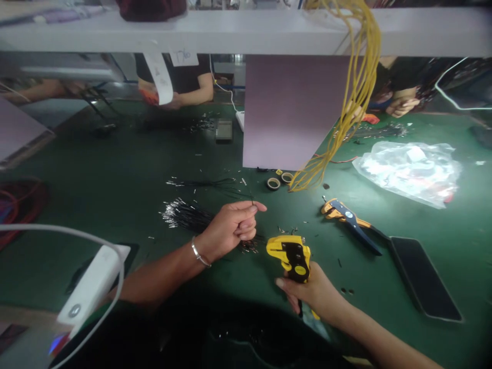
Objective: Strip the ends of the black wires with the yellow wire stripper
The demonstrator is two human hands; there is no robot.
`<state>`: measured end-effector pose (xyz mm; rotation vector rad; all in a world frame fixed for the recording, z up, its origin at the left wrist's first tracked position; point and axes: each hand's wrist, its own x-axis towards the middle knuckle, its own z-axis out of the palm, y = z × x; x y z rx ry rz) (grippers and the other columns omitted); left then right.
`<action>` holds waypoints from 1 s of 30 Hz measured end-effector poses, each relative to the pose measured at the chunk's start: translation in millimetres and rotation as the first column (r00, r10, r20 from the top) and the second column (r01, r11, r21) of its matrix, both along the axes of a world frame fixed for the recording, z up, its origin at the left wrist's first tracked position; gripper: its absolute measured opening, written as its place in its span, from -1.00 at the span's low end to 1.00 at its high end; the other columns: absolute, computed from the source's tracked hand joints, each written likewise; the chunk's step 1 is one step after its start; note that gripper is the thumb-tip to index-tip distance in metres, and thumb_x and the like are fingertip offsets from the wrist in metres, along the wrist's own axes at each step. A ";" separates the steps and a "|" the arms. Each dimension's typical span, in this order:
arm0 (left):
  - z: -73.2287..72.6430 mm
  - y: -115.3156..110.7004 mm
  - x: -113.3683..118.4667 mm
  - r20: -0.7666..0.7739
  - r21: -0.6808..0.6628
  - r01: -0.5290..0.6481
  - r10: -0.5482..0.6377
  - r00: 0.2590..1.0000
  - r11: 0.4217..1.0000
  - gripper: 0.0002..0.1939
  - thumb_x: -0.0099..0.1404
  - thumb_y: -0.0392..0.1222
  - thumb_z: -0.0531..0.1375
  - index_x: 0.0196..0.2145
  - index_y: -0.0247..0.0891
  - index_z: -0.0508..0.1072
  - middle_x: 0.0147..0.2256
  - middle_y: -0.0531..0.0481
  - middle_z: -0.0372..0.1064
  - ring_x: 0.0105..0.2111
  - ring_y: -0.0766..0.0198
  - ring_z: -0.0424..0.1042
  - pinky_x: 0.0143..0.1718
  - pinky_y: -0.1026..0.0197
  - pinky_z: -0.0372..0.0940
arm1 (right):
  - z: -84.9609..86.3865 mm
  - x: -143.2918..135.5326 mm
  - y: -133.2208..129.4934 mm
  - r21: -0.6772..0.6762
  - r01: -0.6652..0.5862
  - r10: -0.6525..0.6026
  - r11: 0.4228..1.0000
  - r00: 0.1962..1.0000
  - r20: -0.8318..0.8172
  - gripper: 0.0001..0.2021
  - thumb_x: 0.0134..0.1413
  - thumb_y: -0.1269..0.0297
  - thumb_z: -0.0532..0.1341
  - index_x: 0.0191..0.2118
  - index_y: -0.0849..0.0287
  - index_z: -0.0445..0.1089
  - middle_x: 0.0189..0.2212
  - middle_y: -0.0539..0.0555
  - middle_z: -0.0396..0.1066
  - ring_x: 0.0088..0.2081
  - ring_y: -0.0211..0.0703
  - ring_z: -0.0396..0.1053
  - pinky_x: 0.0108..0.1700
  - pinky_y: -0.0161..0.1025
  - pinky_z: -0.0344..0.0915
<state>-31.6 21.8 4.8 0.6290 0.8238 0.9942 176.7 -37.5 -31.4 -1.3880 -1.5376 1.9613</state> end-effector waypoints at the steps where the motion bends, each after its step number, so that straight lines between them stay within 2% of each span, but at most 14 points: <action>1: -0.4 0.3 -0.4 -0.005 0.002 -0.002 0.002 1.000 1.000 -0.90 0.25 -0.28 0.18 -0.31 -0.35 0.48 -0.70 0.23 -0.10 -0.71 0.51 -0.18 -0.63 0.33 -0.14 | 0.1 0.9 -0.1 0.006 0.000 0.000 1.000 1.000 -0.002 -0.55 -0.05 0.00 0.26 -0.75 0.11 0.17 -0.86 -0.03 0.21 -0.76 -0.30 0.14 -0.53 -0.25 0.18; 6: 0.8 4.9 -5.0 -0.039 0.042 -0.039 0.041 0.998 0.998 -0.91 0.24 -0.29 0.18 -0.31 -0.36 0.48 -0.69 0.23 -0.09 -0.70 0.51 -0.16 -0.64 0.33 -0.15 | -9.8 12.7 -2.3 0.000 0.059 -0.059 0.998 0.998 -0.032 -0.55 -0.04 -0.01 0.28 -0.73 0.13 0.19 -0.85 -0.01 0.25 -0.75 -0.28 0.17 -0.55 -0.25 0.18; 10: 2.5 6.6 -5.1 -0.047 0.065 -0.066 0.069 0.996 0.996 -0.90 0.26 -0.30 0.16 -0.32 -0.36 0.47 -0.69 0.22 -0.08 -0.70 0.51 -0.15 -0.63 0.33 -0.10 | -18.7 19.7 -3.2 -0.026 0.157 -0.159 0.987 0.980 -0.122 -0.70 -0.10 0.07 0.35 -0.48 0.18 0.33 -0.68 0.02 0.43 -0.58 -0.17 0.35 -0.41 -0.22 0.27; 13: 1.6 5.3 -3.1 -0.032 0.058 -0.068 0.070 0.997 0.996 -0.90 0.27 -0.31 0.15 -0.31 -0.36 0.47 -0.68 0.21 -0.07 -0.69 0.51 -0.15 -0.62 0.34 -0.07 | -15.1 14.9 -1.6 -0.083 0.106 -0.120 0.991 0.974 -0.190 -0.71 -0.13 0.14 0.38 -0.37 0.20 0.35 -0.56 0.06 0.49 -0.46 -0.12 0.41 -0.34 -0.20 0.29; 17: 0.0 2.4 -1.6 -0.005 0.044 -0.070 0.070 0.998 0.997 -0.90 0.27 -0.30 0.15 -0.30 -0.36 0.46 -0.67 0.21 -0.06 -0.69 0.51 -0.15 -0.63 0.36 -0.07 | -8.0 3.2 1.8 -0.133 0.029 -0.064 0.991 0.963 -0.262 -0.73 -0.14 0.19 0.39 -0.38 0.22 0.35 -0.54 0.07 0.48 -0.44 -0.14 0.40 -0.30 -0.20 0.26; 21: -0.6 0.3 0.2 0.030 0.013 -0.048 0.047 0.998 0.999 -0.90 0.27 -0.32 0.15 -0.30 -0.37 0.46 -0.68 0.22 -0.06 -0.69 0.51 -0.16 -0.63 0.37 -0.08 | -9.4 -4.5 2.5 -0.164 -0.015 -0.039 0.986 0.946 -0.323 -0.70 -0.17 0.19 0.41 -0.37 0.23 0.36 -0.52 0.07 0.49 -0.43 -0.15 0.40 -0.29 -0.21 0.25; 26: -2.0 -0.3 2.6 0.036 -0.007 -0.091 0.091 0.995 0.996 -0.90 0.27 -0.34 0.14 -0.31 -0.38 0.45 -0.68 0.21 -0.05 -0.69 0.51 -0.14 -0.62 0.36 -0.09 | -9.0 -11.7 1.6 -0.165 -0.053 -0.005 0.985 0.942 -0.337 -0.73 -0.17 0.22 0.40 -0.37 0.22 0.36 -0.51 0.06 0.47 -0.42 -0.15 0.39 -0.28 -0.20 0.25; 30: -3.3 -1.4 3.9 0.020 -0.006 -0.117 0.117 0.993 0.993 -0.90 0.28 -0.32 0.14 -0.29 -0.38 0.45 -0.68 0.20 -0.05 -0.68 0.50 -0.12 -0.62 0.35 -0.09 | -4.3 -16.8 2.4 -0.148 -0.038 -0.007 0.988 0.956 -0.294 -0.76 -0.18 0.25 0.38 -0.40 0.22 0.35 -0.53 0.04 0.46 -0.43 -0.16 0.37 -0.29 -0.22 0.25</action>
